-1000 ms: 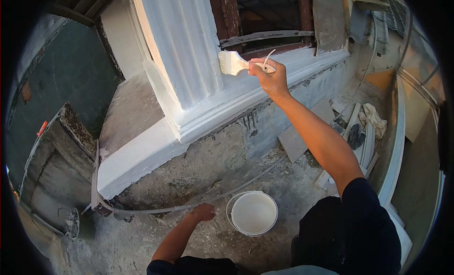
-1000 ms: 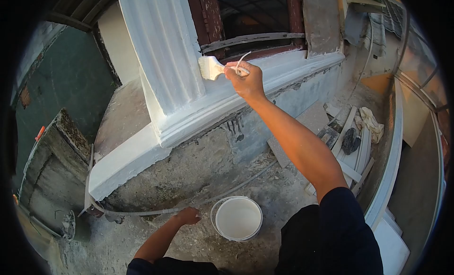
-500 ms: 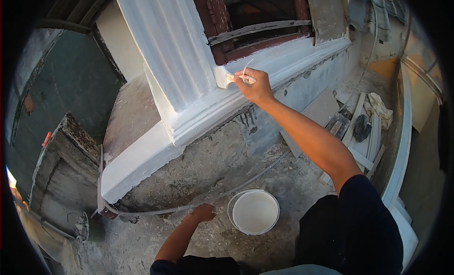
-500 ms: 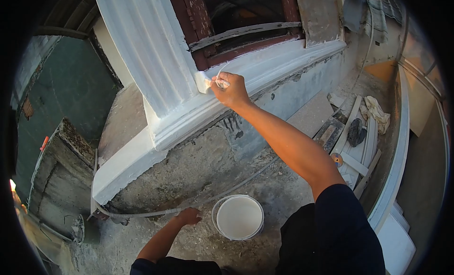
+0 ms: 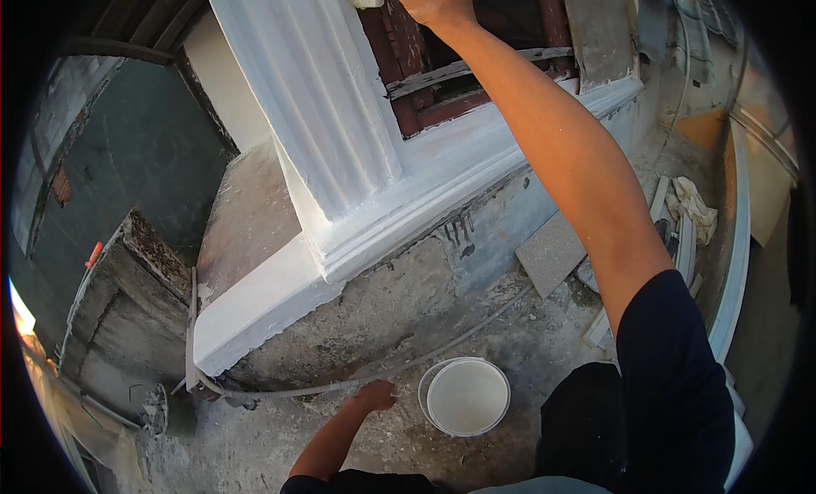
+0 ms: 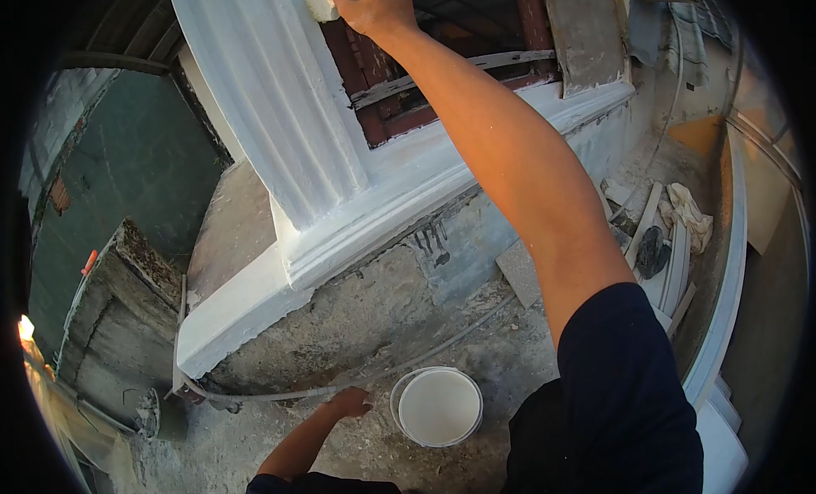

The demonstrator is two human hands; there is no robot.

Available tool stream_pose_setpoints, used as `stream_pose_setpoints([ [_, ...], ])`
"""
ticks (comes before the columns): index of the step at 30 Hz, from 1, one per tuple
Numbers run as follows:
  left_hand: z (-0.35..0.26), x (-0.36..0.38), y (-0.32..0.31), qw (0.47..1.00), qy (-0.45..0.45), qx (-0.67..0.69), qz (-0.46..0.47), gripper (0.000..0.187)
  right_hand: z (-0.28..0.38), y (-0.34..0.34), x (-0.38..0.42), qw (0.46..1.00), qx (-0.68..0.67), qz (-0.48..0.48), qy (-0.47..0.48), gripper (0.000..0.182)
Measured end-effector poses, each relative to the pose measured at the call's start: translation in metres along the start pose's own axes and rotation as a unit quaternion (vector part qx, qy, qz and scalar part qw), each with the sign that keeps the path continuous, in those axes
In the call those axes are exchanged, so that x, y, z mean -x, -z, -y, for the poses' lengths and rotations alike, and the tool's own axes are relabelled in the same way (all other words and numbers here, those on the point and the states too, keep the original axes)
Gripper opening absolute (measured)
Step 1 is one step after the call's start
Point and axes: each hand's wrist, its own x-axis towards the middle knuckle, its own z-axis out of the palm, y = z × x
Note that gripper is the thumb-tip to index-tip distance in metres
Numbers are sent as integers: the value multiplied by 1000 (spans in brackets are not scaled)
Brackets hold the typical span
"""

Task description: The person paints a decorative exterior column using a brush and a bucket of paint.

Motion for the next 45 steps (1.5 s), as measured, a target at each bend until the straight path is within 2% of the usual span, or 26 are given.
stream_pose_setpoints([
  [1, 3, 0, -1, 1000, -6, 0, -1, 40, -12, -12, 12, 998, -34, -16, 56, 19],
  [5, 3, -5, -5, 1000, -16, 1, 4, 39, -20, 8, 96, 997, -7, 75, -32, 20],
  [8, 9, -6, -8, 1000, -8, 11, 6, 38, -14, 32, 126, 987, 5, 131, -97, 18],
  [11, 7, -5, 0, 1000, -12, 1, 13, 37, -6, 37, 104, 993, -17, 75, -94, 18],
  [13, 7, -2, 0, 1000, -10, 1, 10, 37, 4, 24, 72, 999, -26, 6, -33, 17],
  [15, 9, -1, -7, 1000, -3, 14, -5, 37, 5, 11, 51, 1000, -9, 8, -28, 17],
  [17, 9, -4, -6, 1000, 7, 11, 26, 38, -10, -1, 72, 1000, -11, 26, 10, 14],
  [20, 9, -8, 0, 1000, 5, 0, 16, 39, -7, 19, 145, 992, -54, 97, -64, 13],
  [22, 8, -5, -2, 1000, 5, -2, 3, 39, -7, 39, 194, 979, -21, 156, -129, 14],
  [25, 6, -6, -2, 1000, -5, -7, -7, 39, -8, 61, 220, 960, -12, 196, -198, 15],
  [28, 7, 0, -6, 1000, -9, -3, 10, 37, -6, 53, 164, 953, -31, 208, -218, 16],
  [31, 2, 7, 4, 999, 0, 23, 25, 35, -13, 27, 79, 985, -17, 150, -86, 21],
  [33, 7, 7, 1, 1000, -16, -1, -2, 33, -18, 7, 31, 990, -2, 124, -67, 20],
  [37, 9, 0, -2, 999, -40, 13, 15, 32, -15, -13, -55, 997, 23, -10, 75, 20],
  [39, 15, -1, -2, 998, -50, 23, 19, 31, -6, -25, -96, 987, -27, -102, 120, 16],
  [41, 13, 2, -4, 997, -65, 27, 20, 29, 7, -36, -129, 988, -6, -114, 103, 18],
  [42, 12, 2, -4, 997, -66, 28, 17, 29, 2, -44, -133, 992, -8, -82, 94, 17],
  [43, 12, 2, -3, 997, -69, 29, 15, 29, 2, -45, -124, 998, 17, -22, 50, 17],
  [45, 9, 1, -5, 997, -65, 40, 19, 29, -9, -48, -72, 996, 12, -24, 86, 18],
])
